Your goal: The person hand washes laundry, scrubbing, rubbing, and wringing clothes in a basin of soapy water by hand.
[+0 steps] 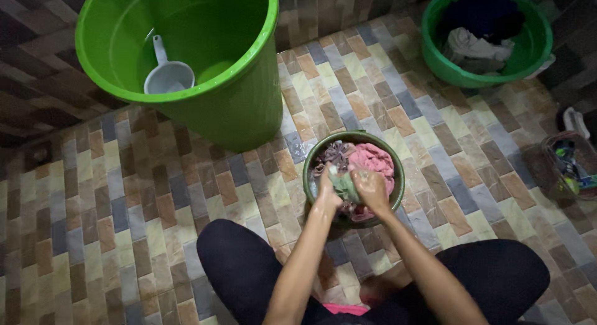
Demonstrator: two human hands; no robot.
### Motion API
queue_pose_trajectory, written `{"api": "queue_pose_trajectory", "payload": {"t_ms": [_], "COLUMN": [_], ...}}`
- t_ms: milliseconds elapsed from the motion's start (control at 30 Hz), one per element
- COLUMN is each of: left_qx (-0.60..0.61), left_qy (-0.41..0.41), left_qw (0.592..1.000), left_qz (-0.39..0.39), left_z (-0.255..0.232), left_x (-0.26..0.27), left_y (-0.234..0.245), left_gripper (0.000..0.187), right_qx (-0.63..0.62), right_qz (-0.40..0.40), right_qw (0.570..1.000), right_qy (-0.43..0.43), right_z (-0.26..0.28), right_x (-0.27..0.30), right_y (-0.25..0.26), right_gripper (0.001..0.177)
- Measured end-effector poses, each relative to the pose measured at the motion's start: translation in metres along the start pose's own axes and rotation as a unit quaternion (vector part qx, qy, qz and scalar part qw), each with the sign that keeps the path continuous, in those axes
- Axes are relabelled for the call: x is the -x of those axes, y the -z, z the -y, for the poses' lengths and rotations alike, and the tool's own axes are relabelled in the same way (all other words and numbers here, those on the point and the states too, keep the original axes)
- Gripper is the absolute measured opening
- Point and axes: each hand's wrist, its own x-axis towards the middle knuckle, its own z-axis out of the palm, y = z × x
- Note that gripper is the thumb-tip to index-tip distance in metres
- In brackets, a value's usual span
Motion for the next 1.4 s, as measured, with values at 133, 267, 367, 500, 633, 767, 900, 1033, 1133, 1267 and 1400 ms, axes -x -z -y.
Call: {"api": "queue_pose_trajectory", "payload": {"t_ms": [133, 267, 367, 500, 633, 767, 900, 1033, 1133, 1267, 1400], "left_qx": [-0.093, -0.2, -0.299, -0.329, -0.431, -0.347, -0.624, -0.641, -0.595, -0.566, -0.539], "left_qy": [-0.303, -0.433, -0.505, -0.431, -0.537, -0.467, -0.522, -0.593, -0.514, -0.518, -0.494], "left_qw": [0.948, 0.875, 0.809, 0.835, 0.712, 0.779, 0.581, 0.486, 0.596, 0.61, 0.662], "left_qz": [-0.045, -0.086, -0.025, 0.092, 0.139, 0.233, 0.034, 0.022, 0.166, 0.198, 0.164], "left_z": [-0.038, -0.061, -0.045, -0.017, -0.018, -0.041, -0.062, -0.063, -0.046, -0.039, -0.04], "left_x": [0.038, 0.064, 0.072, 0.098, 0.138, 0.191, 0.229, 0.244, 0.221, 0.147, 0.119], "left_y": [-0.015, -0.028, -0.036, -0.055, -0.082, -0.1, -0.099, -0.104, -0.102, -0.087, -0.071], "left_gripper": [0.041, 0.034, 0.038, 0.026, 0.038, 0.044, 0.023, 0.028, 0.053, 0.053, 0.043], "right_qx": [0.006, -0.046, 0.184, 0.079, -0.071, -0.252, -0.384, -0.548, -0.506, -0.32, -0.278], "right_qz": [0.005, 0.124, 0.145, 0.016, 0.056, 0.097, 0.072, 0.099, 0.132, 0.109, 0.083], "right_qw": [0.998, 0.977, 0.972, 0.993, 0.996, 0.963, 0.921, 0.829, 0.851, 0.941, 0.957], "right_qy": [0.061, 0.168, 0.003, 0.082, 0.014, -0.019, 0.007, 0.055, -0.044, 0.025, -0.012], "right_z": [0.01, 0.028, 0.032, 0.038, 0.074, 0.116, 0.139, 0.158, 0.159, 0.13, 0.081], "right_x": [0.001, -0.014, -0.016, -0.02, -0.002, 0.013, 0.025, 0.028, 0.021, 0.003, -0.003], "right_y": [0.003, 0.028, 0.04, 0.058, 0.079, 0.106, 0.119, 0.139, 0.14, 0.121, 0.116], "right_gripper": [0.045, 0.044, 0.045, 0.035, 0.022, 0.017, 0.027, 0.03, 0.023, 0.024, 0.02]}}
